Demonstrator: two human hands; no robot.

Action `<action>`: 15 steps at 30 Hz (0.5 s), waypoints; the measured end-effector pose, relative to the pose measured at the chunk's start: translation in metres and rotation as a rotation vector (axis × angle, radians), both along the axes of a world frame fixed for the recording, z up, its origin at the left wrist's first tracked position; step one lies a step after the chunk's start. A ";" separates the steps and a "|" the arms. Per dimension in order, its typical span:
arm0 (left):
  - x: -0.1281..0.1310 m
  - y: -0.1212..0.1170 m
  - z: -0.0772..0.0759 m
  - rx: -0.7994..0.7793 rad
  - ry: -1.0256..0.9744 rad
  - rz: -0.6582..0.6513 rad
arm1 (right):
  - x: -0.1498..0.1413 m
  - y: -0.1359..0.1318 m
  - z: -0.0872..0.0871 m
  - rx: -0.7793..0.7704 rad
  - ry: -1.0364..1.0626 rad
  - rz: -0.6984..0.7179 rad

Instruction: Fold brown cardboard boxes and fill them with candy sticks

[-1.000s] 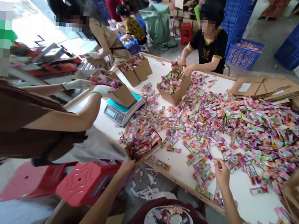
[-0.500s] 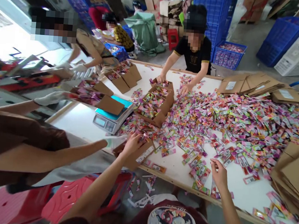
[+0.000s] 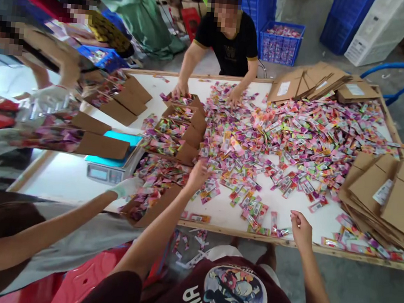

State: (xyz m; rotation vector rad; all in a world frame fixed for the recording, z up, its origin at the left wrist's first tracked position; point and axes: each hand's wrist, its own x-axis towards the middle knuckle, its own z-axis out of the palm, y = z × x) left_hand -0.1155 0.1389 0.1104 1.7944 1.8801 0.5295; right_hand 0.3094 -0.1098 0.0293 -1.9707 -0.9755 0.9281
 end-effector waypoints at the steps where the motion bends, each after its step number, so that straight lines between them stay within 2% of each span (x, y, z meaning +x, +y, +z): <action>1: 0.020 -0.019 -0.021 -0.127 0.081 -0.014 | 0.004 -0.008 -0.002 -0.013 -0.008 -0.019; 4: 0.075 -0.084 -0.077 -0.358 0.136 -0.077 | 0.016 -0.039 -0.007 -0.076 -0.018 -0.070; 6: 0.103 -0.116 -0.104 -0.413 0.169 -0.068 | 0.023 -0.060 -0.010 -0.132 -0.009 -0.103; 7: 0.114 -0.124 -0.114 -0.419 0.193 -0.042 | 0.027 -0.070 -0.012 -0.157 -0.002 -0.115; 9: 0.125 -0.125 -0.128 -0.409 0.241 0.028 | 0.034 -0.084 -0.015 -0.187 0.021 -0.133; 11: 0.125 -0.114 -0.136 -0.402 0.268 0.068 | 0.042 -0.092 -0.019 -0.193 0.047 -0.144; 15: 0.111 -0.098 -0.141 -0.414 0.239 0.048 | 0.060 -0.091 -0.026 -0.208 0.020 -0.155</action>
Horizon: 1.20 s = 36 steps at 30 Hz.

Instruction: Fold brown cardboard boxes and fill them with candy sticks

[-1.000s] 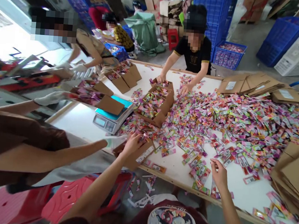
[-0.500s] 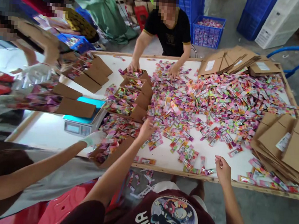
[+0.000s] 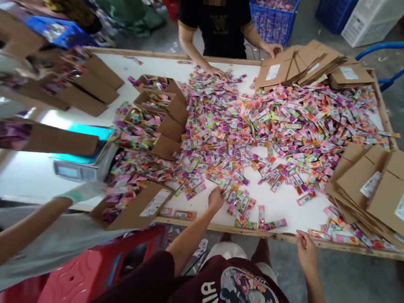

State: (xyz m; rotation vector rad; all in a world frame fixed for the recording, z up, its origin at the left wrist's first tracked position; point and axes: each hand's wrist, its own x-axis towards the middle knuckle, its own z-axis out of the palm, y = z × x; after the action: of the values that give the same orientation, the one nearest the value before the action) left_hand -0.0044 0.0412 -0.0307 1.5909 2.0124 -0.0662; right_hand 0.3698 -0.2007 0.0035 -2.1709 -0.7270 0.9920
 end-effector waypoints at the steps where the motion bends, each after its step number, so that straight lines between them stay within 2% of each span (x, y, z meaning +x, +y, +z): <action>1: -0.003 -0.001 0.001 0.007 -0.011 0.003 | 0.004 0.003 -0.001 -0.007 -0.009 0.011; 4: -0.012 -0.011 0.010 0.053 -0.035 0.033 | 0.014 0.012 -0.002 -0.014 0.002 0.058; 7: -0.038 -0.021 0.036 0.118 -0.042 0.073 | 0.019 0.022 -0.002 -0.013 0.031 0.069; 9: -0.072 -0.024 0.065 0.166 -0.030 0.113 | 0.019 0.029 -0.003 -0.016 0.027 0.064; 12: -0.139 -0.025 0.119 0.345 0.030 0.165 | 0.014 0.041 -0.006 -0.001 0.017 0.102; 14: -0.184 -0.024 0.156 0.514 0.145 0.185 | 0.007 0.051 -0.007 0.020 0.025 0.144; 16: -0.217 -0.024 0.185 0.526 0.319 0.204 | -0.001 0.062 -0.009 0.047 0.035 0.171; 18: -0.231 -0.025 0.205 0.384 0.431 0.177 | -0.009 0.072 -0.011 0.067 0.043 0.193; 20: -0.225 -0.027 0.218 0.337 0.491 0.141 | -0.014 0.079 -0.013 0.092 0.056 0.221; 23: -0.184 -0.030 0.219 0.593 0.516 0.147 | -0.005 0.080 -0.004 0.176 0.017 0.192; 25: -0.141 -0.029 0.205 0.709 0.361 0.074 | 0.020 0.077 0.011 0.253 -0.118 0.065; 26: -0.116 -0.026 0.193 0.708 0.228 -0.007 | 0.040 0.075 0.020 0.282 -0.225 -0.040; 28: -0.056 -0.021 0.163 0.607 -0.089 -0.203 | 0.094 0.069 0.043 0.256 -0.480 -0.325; 30: 0.017 -0.019 0.132 0.419 -0.386 -0.412 | 0.160 0.057 0.065 0.117 -0.686 -0.645; 32: 0.099 -0.024 0.111 0.217 -0.595 -0.592 | 0.223 0.042 0.080 -0.025 -0.755 -0.857; 34: 0.186 -0.029 0.103 0.061 -0.714 -0.696 | 0.275 0.030 0.085 -0.086 -0.719 -0.904; 36: 0.274 -0.030 0.103 -0.037 -0.795 -0.733 | 0.313 0.028 0.079 -0.086 -0.651 -0.817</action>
State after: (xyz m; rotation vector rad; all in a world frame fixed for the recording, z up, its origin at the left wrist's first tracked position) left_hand 0.2698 0.0116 0.0720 1.8531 0.7867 0.2185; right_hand 0.6827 -0.1731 0.0827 -2.5248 -0.0021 -0.1134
